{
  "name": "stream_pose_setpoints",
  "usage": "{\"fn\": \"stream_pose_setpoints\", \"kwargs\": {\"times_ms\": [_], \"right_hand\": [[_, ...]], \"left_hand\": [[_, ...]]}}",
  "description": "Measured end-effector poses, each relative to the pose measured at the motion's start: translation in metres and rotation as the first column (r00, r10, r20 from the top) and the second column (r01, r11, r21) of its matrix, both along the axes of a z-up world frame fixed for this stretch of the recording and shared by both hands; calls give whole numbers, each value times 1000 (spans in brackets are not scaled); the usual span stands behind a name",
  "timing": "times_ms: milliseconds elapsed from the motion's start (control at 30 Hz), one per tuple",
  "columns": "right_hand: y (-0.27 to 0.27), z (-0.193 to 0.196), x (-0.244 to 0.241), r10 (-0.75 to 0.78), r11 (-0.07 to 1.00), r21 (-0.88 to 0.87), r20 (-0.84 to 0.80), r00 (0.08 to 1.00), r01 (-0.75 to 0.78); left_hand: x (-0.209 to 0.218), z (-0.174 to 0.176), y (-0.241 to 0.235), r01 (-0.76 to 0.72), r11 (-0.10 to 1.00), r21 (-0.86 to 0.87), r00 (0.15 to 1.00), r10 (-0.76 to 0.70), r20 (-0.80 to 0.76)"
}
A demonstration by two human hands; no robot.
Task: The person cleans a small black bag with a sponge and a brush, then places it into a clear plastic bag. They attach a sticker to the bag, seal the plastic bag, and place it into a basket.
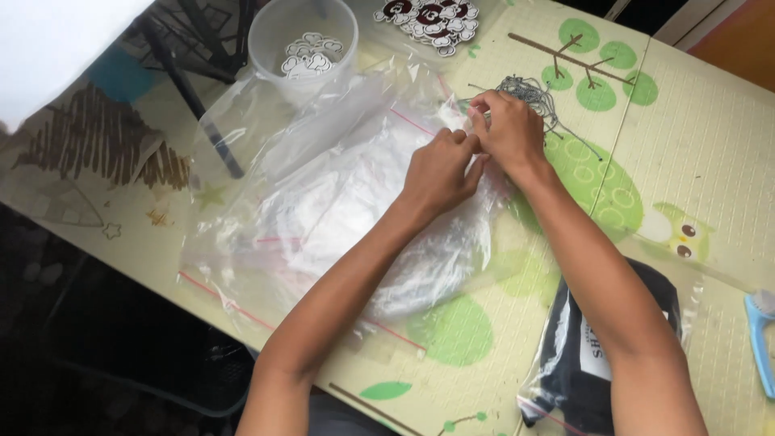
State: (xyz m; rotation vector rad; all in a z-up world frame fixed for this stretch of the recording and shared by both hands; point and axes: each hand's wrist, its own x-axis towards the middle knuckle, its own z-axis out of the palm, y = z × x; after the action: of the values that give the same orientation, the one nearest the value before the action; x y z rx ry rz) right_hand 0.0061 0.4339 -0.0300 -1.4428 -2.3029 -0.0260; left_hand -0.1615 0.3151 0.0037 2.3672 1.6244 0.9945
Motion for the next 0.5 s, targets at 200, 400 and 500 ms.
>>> {"fn": "stream_pose_setpoints", "kwargs": {"times_ms": [200,400,500], "right_hand": [[45,13,-21,-61,994,-98,-188,980,43],[109,-8,-40,-208,957,-246,-212,955,154],[119,-3,-48,-233,947,-273,-219,948,170]], "left_hand": [[-9,-43,117,-16,998,58,997,11,77],[-24,-63,174,-205,976,68,964,189,187],[-25,-68,149,-204,972,121,976,192,100]]}}
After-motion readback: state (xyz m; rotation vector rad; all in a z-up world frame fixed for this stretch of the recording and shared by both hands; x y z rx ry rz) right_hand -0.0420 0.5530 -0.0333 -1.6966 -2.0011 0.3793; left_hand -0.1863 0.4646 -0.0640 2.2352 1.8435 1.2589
